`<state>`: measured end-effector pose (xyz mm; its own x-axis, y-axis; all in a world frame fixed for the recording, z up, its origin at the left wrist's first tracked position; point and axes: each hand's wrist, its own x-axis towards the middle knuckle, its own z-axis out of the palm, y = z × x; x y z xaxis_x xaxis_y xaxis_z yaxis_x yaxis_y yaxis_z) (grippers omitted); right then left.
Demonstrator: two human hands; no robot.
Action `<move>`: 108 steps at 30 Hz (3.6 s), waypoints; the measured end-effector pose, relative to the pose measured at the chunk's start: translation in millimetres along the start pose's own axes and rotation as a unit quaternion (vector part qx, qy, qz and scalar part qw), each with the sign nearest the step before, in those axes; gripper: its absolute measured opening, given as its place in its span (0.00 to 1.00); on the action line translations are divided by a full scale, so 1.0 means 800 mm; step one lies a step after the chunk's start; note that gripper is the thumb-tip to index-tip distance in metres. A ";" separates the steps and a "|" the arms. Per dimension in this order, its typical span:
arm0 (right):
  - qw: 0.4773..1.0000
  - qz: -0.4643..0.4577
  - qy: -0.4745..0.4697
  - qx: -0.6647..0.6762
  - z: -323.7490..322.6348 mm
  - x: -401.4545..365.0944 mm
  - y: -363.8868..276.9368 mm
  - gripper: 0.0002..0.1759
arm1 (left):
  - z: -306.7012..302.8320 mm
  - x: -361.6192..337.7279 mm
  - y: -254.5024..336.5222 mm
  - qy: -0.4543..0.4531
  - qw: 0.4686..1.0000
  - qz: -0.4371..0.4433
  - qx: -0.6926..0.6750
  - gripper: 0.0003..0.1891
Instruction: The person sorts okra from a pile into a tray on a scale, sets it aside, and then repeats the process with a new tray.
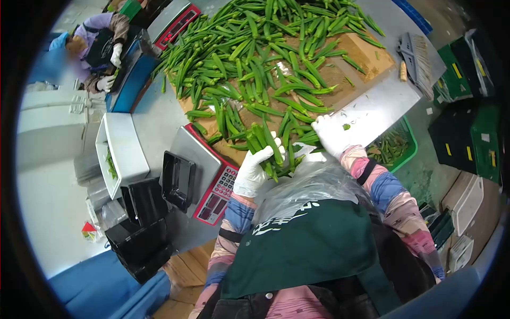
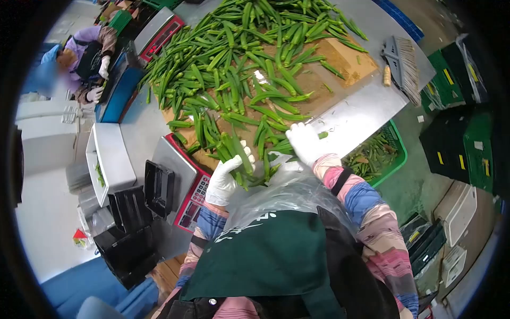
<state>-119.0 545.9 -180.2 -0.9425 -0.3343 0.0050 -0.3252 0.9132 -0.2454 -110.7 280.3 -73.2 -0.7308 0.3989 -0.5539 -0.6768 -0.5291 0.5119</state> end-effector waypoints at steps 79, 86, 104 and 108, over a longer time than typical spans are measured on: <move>0.606 0.200 0.231 0.734 -0.188 -0.010 -0.109 0.19 | -0.035 -0.119 0.050 -0.187 0.980 0.031 -0.064 0.59; 0.878 0.364 0.247 0.187 -0.136 -0.142 0.052 0.17 | -0.104 -0.190 0.155 -0.070 0.964 0.252 0.040 0.48; 0.980 0.123 0.078 0.134 -0.003 -0.065 -0.051 0.25 | -0.107 -0.161 0.149 0.301 0.554 0.459 0.626 0.18; 0.987 0.125 0.004 0.102 -0.010 -0.063 -0.048 0.26 | -0.081 -0.098 0.047 0.076 0.607 0.374 0.697 0.16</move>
<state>-59.6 529.3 -163.5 -0.9921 -0.1021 -0.0725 -0.0612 0.9003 -0.4310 -73.3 180.1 -53.1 -0.9352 0.3078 0.1751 0.3438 0.6706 0.6573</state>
